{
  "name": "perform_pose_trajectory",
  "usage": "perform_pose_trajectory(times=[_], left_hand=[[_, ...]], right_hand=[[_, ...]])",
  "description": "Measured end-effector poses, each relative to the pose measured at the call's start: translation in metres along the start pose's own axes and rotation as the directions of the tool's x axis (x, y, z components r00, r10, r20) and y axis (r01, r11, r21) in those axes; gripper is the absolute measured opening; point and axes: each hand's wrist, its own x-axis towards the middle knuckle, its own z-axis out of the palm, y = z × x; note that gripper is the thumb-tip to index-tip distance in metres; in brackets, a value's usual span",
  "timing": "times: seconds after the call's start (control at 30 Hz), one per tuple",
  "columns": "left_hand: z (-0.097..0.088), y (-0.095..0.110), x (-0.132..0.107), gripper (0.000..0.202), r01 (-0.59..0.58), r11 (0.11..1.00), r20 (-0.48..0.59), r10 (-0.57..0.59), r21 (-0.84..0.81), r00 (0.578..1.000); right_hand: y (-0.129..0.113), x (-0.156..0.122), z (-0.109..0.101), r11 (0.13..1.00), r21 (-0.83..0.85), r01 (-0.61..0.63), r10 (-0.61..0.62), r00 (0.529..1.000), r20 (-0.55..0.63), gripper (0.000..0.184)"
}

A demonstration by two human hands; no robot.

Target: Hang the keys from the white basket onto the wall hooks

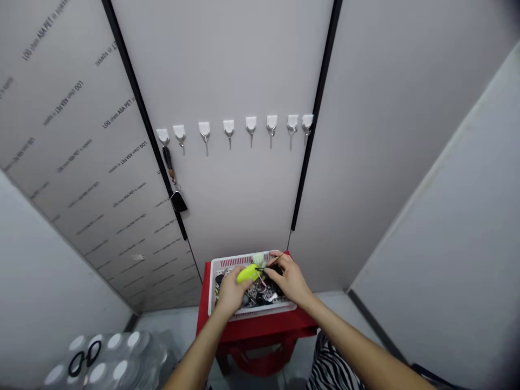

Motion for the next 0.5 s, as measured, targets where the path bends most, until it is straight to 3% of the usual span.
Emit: perform_pose_trajectory(times=[0.13,0.3,0.5], left_hand=[[-0.015,0.012,0.003,0.029,-0.004,0.948,-0.089,-0.025,-0.317,0.996],[-0.032,0.023,0.007,0.030,0.033,0.865,-0.110,-0.102,-0.501,0.989],[-0.038,0.047,0.006,0.030,0.068,0.697,-0.010,-0.107,-0.714,0.994]], right_hand=[[0.002,0.003,-0.002,1.000,-0.021,-0.024,0.024,0.999,0.025,0.015],[-0.007,0.005,0.002,1.000,-0.027,0.001,0.001,0.996,0.085,0.017],[-0.032,0.010,0.025,0.974,0.227,-0.010,-0.036,0.980,0.198,0.034]])
